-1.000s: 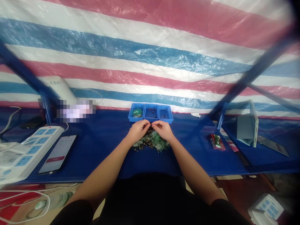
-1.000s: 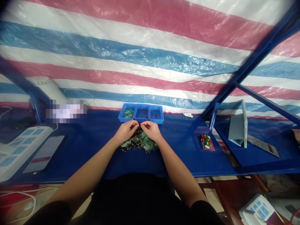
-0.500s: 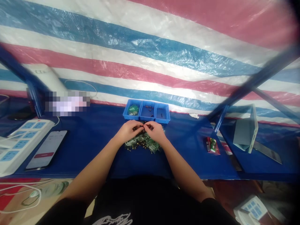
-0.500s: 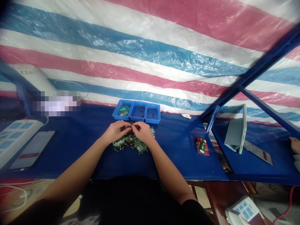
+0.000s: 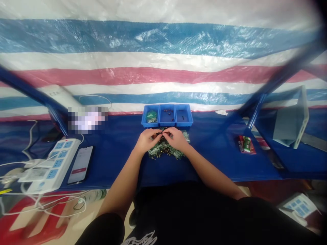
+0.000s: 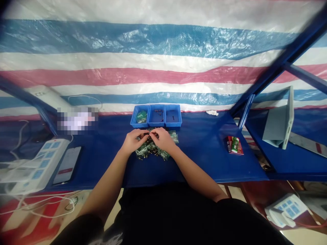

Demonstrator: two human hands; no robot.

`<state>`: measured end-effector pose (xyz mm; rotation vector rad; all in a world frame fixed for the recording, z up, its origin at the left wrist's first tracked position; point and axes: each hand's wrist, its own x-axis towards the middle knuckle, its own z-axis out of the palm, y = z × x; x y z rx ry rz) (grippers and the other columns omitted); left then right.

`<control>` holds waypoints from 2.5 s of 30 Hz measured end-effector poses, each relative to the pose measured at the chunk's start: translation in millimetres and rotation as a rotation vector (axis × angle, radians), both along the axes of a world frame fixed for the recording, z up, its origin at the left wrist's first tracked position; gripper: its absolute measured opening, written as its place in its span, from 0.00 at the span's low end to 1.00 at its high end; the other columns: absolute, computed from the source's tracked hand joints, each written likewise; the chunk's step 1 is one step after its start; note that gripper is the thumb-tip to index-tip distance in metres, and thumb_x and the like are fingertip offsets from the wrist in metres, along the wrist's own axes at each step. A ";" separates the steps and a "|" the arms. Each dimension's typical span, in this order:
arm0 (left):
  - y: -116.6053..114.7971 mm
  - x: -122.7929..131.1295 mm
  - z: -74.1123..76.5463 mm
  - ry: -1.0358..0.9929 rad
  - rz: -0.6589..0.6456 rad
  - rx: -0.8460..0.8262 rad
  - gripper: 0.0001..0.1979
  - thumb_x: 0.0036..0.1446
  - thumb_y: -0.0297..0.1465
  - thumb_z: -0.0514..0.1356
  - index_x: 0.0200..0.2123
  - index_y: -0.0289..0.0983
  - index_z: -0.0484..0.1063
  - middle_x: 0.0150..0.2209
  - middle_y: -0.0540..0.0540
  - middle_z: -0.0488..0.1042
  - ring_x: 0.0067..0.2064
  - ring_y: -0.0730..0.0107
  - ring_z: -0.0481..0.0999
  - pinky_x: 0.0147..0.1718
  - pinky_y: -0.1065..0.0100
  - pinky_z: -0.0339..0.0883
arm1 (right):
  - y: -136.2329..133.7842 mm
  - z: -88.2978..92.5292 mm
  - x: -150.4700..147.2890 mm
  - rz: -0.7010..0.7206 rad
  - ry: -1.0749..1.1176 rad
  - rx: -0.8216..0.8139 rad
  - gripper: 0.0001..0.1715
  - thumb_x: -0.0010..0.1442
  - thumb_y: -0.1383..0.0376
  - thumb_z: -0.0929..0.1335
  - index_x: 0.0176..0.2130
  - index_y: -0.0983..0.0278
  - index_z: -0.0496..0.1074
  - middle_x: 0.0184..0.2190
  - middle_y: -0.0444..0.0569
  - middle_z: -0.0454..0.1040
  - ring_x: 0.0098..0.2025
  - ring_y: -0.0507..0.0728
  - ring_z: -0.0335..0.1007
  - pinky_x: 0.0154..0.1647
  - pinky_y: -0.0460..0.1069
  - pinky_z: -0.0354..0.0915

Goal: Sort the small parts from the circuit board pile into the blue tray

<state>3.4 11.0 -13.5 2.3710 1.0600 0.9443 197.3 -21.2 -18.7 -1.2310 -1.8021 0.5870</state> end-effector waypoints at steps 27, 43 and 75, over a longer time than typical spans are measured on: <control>-8.4 35.0 -7.7 0.048 0.073 0.221 0.16 0.64 0.38 0.55 0.51 0.37 0.71 0.27 0.48 0.74 0.32 0.66 0.71 0.36 0.63 0.59 | 4.8 2.7 39.2 -0.052 -0.020 0.262 0.06 0.63 0.62 0.66 0.39 0.60 0.73 0.36 0.50 0.76 0.39 0.59 0.69 0.44 0.57 0.67; -12.2 28.0 -5.4 0.048 0.077 0.178 0.13 0.66 0.36 0.52 0.43 0.39 0.74 0.36 0.45 0.78 0.37 0.64 0.74 0.37 0.62 0.60 | 0.5 -5.9 23.9 0.007 0.058 0.186 0.07 0.62 0.61 0.67 0.40 0.59 0.75 0.36 0.49 0.77 0.39 0.58 0.70 0.41 0.55 0.68; -9.1 18.1 -15.5 -0.031 0.066 0.142 0.11 0.65 0.37 0.52 0.41 0.39 0.73 0.37 0.46 0.77 0.39 0.66 0.73 0.40 0.65 0.65 | -4.5 9.2 13.8 0.056 -0.202 0.271 0.08 0.63 0.63 0.66 0.40 0.60 0.75 0.35 0.50 0.78 0.40 0.60 0.69 0.44 0.57 0.66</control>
